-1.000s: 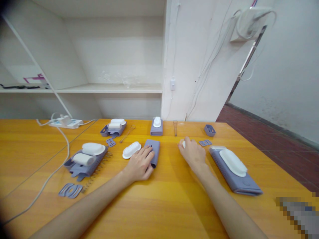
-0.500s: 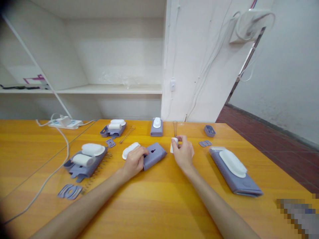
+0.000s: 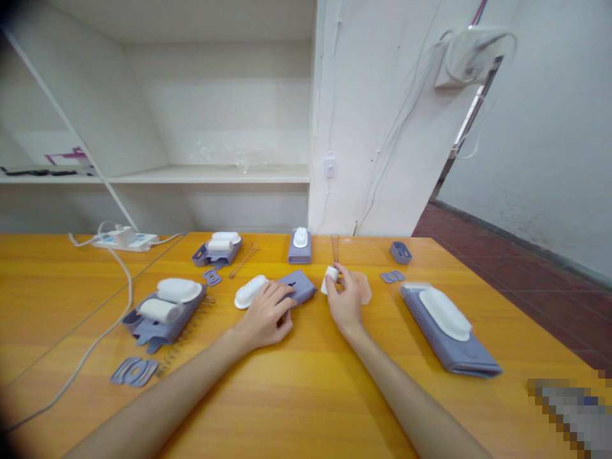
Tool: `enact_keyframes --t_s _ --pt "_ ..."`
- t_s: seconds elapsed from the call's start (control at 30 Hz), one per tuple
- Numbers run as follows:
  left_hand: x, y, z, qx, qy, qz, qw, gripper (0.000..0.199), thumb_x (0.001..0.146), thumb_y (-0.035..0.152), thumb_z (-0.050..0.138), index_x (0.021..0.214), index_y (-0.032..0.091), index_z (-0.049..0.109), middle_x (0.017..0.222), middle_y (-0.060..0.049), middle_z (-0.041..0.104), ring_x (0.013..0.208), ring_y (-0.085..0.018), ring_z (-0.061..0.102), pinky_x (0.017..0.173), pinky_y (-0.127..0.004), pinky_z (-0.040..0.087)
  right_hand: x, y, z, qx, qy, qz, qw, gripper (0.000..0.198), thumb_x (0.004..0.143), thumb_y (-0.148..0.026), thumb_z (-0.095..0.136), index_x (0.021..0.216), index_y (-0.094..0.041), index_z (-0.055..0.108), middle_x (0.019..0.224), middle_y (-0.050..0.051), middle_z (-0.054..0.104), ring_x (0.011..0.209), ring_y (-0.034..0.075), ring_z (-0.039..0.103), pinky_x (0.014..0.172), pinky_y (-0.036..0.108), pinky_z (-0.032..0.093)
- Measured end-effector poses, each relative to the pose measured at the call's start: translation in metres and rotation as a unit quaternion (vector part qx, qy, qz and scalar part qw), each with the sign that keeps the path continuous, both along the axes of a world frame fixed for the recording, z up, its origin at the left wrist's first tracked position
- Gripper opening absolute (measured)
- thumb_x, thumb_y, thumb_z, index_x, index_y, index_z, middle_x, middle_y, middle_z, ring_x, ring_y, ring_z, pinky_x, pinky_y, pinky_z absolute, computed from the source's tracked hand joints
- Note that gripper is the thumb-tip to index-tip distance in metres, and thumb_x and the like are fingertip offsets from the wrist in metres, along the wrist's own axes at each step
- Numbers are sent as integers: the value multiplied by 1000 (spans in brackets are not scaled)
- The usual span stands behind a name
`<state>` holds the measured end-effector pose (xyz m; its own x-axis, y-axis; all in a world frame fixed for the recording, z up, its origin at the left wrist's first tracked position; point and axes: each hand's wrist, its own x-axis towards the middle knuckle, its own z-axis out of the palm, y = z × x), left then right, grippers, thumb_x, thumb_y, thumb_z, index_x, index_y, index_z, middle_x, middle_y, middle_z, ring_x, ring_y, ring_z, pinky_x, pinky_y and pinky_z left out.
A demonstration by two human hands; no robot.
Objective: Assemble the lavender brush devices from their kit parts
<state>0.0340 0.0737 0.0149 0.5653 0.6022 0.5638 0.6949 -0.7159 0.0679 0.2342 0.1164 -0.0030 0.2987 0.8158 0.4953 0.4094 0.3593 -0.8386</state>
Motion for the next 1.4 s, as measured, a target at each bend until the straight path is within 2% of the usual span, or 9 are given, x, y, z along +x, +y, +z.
enact_keyframes --t_s 0.07,0.17,0.23,0.47,0.57,0.8,0.97,1.1,1.4 --pt "1 0 0 10 -4 21 1000 23 80 27 49 100 18 56 112 -11 56 102 -26 50 88 -43 39 1 4 -6 -17 40 27 999 45 78 -41 54 116 -16 55 114 12 60 88 21 63 74 35 52" --pt "2 1 -1 15 -14 86 996 44 81 48 49 109 15 52 115 -15 53 102 -29 49 86 -46 39 0 7 -12 -35 70 57 995 47 77 -41 56 117 -16 53 114 12 59 88 22 63 74 36 53" --pt "3 2 -2 14 -3 122 992 54 79 56 49 112 14 51 116 -17 52 103 -31 49 86 -48 38 0 7 -13 -41 79 65 994 48 77 -41 57 117 -16 52 115 13 59 90 22 63 74 36 53" --pt "5 4 -5 8 23 153 988 49 77 57 51 105 17 53 117 -16 51 104 -31 48 90 -51 34 0 6 -13 -62 105 60 991 52 75 -44 58 118 -16 51 113 14 59 85 23 64 73 36 53" --pt "4 4 -4 1 17 142 990 41 79 52 51 103 18 53 119 -15 51 104 -29 49 91 -49 34 1 7 -13 -68 114 61 989 52 75 -46 57 117 -16 52 110 13 61 81 22 65 71 36 54" --pt "2 2 3 -11 6 57 998 34 81 44 53 105 21 52 118 -12 52 107 -27 48 92 -47 35 1 4 -8 -83 119 49 988 53 75 -50 55 115 -15 53 109 14 61 76 22 65 62 33 54" --pt "1 1 4 -19 2 59 998 35 79 45 54 104 20 53 120 -13 50 111 -28 45 95 -48 34 1 1 -4 -97 102 56 989 46 76 -48 54 107 -15 56 100 12 65 75 22 64 60 32 53" --pt "1 1 2 -36 4 58 998 37 80 45 53 107 21 51 122 -13 48 109 -27 47 90 -45 40 1 2 -6 -98 91 65 989 46 74 -49 55 105 -15 59 97 11 67 76 23 64 60 33 53" --pt "2 0 4 -36 11 38 999 36 80 43 53 107 19 50 120 -13 49 108 -27 48 88 -44 42 1 2 -7 -100 77 93 988 45 73 -47 58 103 -14 64 100 12 67 84 25 64 71 38 53"
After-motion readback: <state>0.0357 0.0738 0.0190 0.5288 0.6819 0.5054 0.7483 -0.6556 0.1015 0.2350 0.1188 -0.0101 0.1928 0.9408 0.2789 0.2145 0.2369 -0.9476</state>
